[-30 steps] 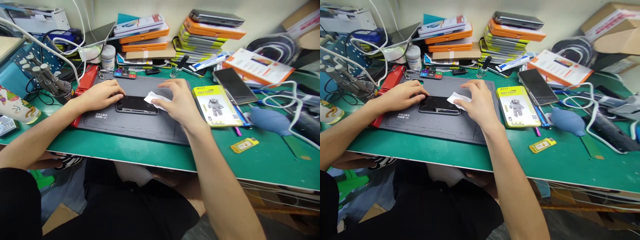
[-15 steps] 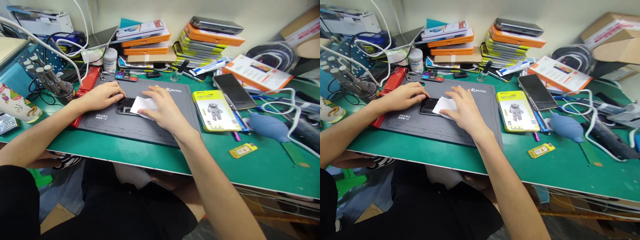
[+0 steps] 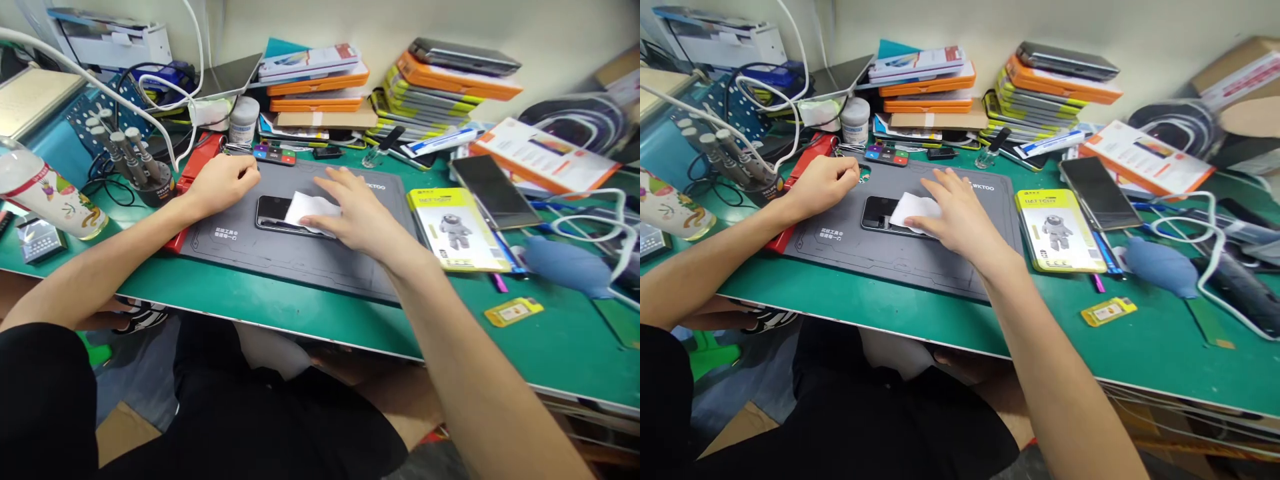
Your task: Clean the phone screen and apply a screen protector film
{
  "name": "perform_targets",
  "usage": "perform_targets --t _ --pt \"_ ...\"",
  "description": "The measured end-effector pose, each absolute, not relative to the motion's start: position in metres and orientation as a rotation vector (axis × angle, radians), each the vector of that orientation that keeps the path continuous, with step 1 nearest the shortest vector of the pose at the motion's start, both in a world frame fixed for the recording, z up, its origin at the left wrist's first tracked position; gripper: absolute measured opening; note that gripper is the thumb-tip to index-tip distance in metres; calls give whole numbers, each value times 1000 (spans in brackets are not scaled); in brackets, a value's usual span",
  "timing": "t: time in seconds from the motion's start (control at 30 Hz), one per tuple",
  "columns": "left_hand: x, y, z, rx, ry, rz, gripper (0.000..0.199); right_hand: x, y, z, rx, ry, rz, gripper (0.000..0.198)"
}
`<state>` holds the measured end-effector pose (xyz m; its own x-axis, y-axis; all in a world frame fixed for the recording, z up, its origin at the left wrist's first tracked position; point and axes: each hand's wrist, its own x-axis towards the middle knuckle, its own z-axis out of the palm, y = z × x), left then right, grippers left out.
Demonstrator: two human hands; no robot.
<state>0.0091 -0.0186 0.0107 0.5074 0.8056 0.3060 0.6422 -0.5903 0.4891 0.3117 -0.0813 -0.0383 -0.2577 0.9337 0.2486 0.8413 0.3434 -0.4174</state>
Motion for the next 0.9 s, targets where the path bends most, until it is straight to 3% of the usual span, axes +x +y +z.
perform_targets --t 0.23,0.43,0.6,0.7,0.9 --pt "9 -16 14 2545 1276 666 28 242 -23 -28 -1497 -2219 352 78" --pt "8 -16 10 2570 1251 675 27 290 -22 -42 -1599 -2135 392 89" --pt "9 -15 10 2570 1234 645 26 287 -25 -37 -1606 -2163 336 87" --pt "8 -14 13 2573 1260 638 26 254 -17 -28 -1512 -2242 339 76" --pt "6 -15 14 2578 1321 617 28 272 -23 -28 -1441 -2251 380 79"
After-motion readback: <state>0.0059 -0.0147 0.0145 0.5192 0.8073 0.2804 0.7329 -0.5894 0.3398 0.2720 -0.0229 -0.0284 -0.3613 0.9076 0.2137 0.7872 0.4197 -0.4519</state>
